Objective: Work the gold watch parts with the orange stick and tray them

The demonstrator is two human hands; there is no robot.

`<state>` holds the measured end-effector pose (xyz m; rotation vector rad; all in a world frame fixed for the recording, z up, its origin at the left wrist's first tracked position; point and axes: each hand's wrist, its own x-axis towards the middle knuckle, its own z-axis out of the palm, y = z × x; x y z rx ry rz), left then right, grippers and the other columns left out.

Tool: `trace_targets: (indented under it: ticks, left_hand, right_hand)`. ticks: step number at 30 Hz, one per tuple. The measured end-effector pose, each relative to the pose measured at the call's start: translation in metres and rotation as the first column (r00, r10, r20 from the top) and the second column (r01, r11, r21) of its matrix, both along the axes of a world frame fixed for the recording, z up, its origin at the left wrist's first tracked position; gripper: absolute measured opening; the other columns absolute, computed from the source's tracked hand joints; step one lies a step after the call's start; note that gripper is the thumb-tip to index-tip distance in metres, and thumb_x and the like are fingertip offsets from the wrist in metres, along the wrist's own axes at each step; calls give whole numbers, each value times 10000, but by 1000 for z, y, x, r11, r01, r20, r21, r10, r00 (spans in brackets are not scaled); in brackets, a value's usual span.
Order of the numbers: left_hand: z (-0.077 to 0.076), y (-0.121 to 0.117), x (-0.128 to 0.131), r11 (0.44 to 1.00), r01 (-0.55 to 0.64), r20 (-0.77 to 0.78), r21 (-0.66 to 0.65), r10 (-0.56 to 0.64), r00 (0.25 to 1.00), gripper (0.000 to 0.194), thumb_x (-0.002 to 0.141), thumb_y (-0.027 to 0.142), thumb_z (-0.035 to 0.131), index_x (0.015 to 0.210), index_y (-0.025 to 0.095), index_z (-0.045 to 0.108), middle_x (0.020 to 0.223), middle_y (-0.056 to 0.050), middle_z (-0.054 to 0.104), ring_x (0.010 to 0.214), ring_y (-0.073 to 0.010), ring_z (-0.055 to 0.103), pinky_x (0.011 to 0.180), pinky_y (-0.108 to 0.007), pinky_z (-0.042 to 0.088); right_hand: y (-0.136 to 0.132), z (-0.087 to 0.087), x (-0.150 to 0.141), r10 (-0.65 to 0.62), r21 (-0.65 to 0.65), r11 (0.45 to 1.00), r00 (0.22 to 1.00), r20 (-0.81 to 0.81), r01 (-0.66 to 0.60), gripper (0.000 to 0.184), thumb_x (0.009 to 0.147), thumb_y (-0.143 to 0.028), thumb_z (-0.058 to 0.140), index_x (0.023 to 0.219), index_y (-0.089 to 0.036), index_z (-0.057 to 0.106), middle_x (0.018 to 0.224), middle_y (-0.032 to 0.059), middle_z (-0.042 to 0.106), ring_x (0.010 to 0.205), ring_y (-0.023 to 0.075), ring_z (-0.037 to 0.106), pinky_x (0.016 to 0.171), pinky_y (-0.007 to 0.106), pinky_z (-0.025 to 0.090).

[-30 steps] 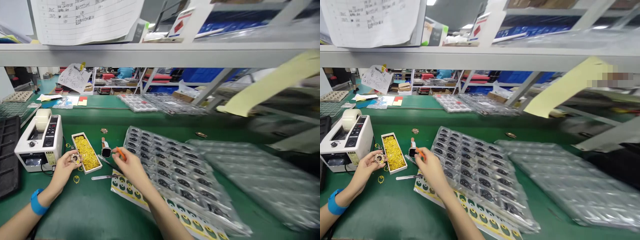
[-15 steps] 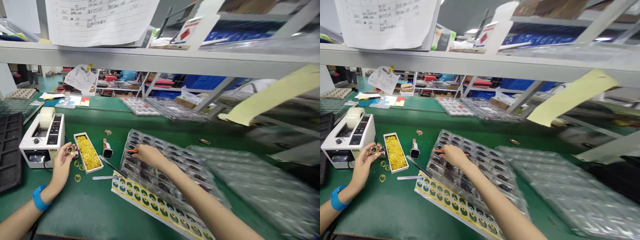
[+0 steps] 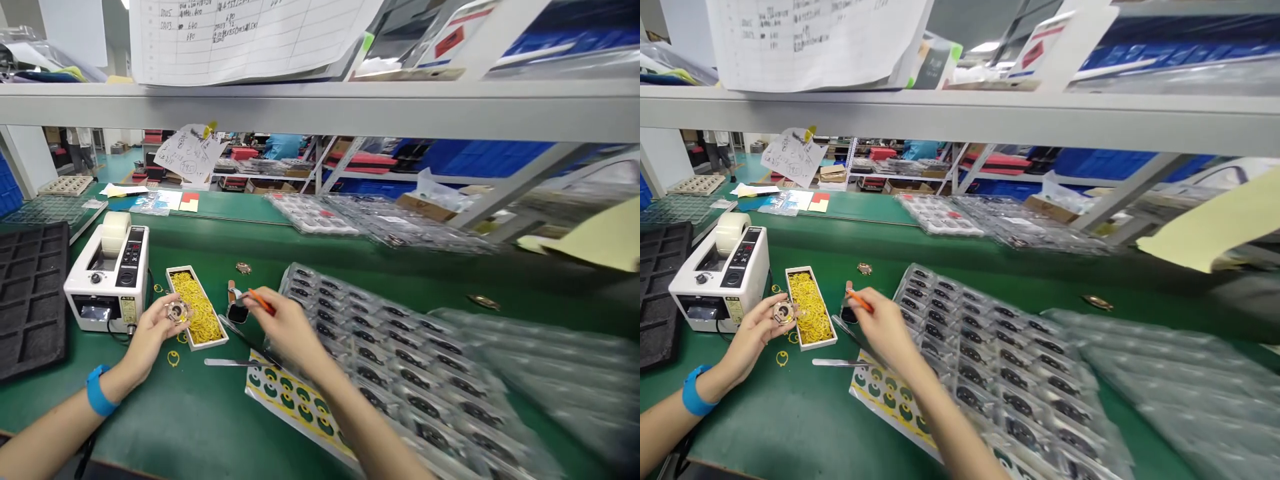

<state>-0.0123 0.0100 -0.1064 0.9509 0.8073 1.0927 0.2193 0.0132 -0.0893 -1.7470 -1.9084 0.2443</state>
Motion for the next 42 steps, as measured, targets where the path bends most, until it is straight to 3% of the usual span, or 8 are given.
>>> trace_targets:
  ticks: [4,8,11,17,24,31,42]
  left_hand:
    - [-4,-1,0,990,139,18,-7,-139,990,511,709,154,632,1214,176,555,1153,-80,654,1082,-250,618,1031,-468,425]
    - [-8,-3,0,967,248,32,61,-250,968,461,783,217,657,1231,199,551,1269,-101,592,1197,-277,538,1012,-456,448]
    - [-11,-5,1,945,300,17,129,-304,952,368,831,258,628,1194,219,580,1266,-88,594,1204,-267,533,1004,-432,460]
    - [-15,-7,1,924,343,-107,171,-329,938,399,878,305,578,1274,261,560,1325,-77,556,1179,-256,554,1016,-433,455]
    - [-11,-9,2,923,357,-86,145,-348,934,414,857,323,617,1267,283,567,1374,-71,519,1245,-264,499,1004,-398,465]
    - [-7,-9,4,939,331,-5,89,-332,943,411,825,286,663,1225,232,585,1300,-102,579,1248,-289,494,1030,-446,429]
    - [-7,-11,8,944,321,-2,81,-322,947,395,820,316,663,1192,227,564,1258,-102,596,1217,-283,519,1038,-457,411]
  right_hand:
    - [-11,-12,-46,120,103,990,969,-215,-99,283,896,-295,409,804,-179,651,809,49,674,757,172,624,669,245,483]
    - [-23,-17,-58,175,178,980,812,-556,-89,245,829,-356,541,683,-182,633,659,13,583,541,128,498,505,239,414]
    - [-29,-18,-57,157,112,988,729,-666,-110,229,787,-359,602,642,-184,628,599,-20,496,475,101,401,455,235,378]
    - [-32,-19,-58,108,-68,970,664,-740,-234,267,747,-432,652,633,-191,626,692,24,585,645,170,569,506,257,514]
    - [-34,-15,-66,-90,-219,961,557,-826,-171,337,649,-504,697,650,-175,626,657,24,580,600,169,560,458,274,539]
    - [-35,-16,-75,-81,-140,988,558,-826,-63,317,686,-469,665,622,-160,630,576,-7,521,473,101,403,440,249,467]
    - [-33,-27,-78,6,22,1000,672,-741,15,231,751,-334,594,578,-181,591,536,-16,505,494,112,393,439,227,349]
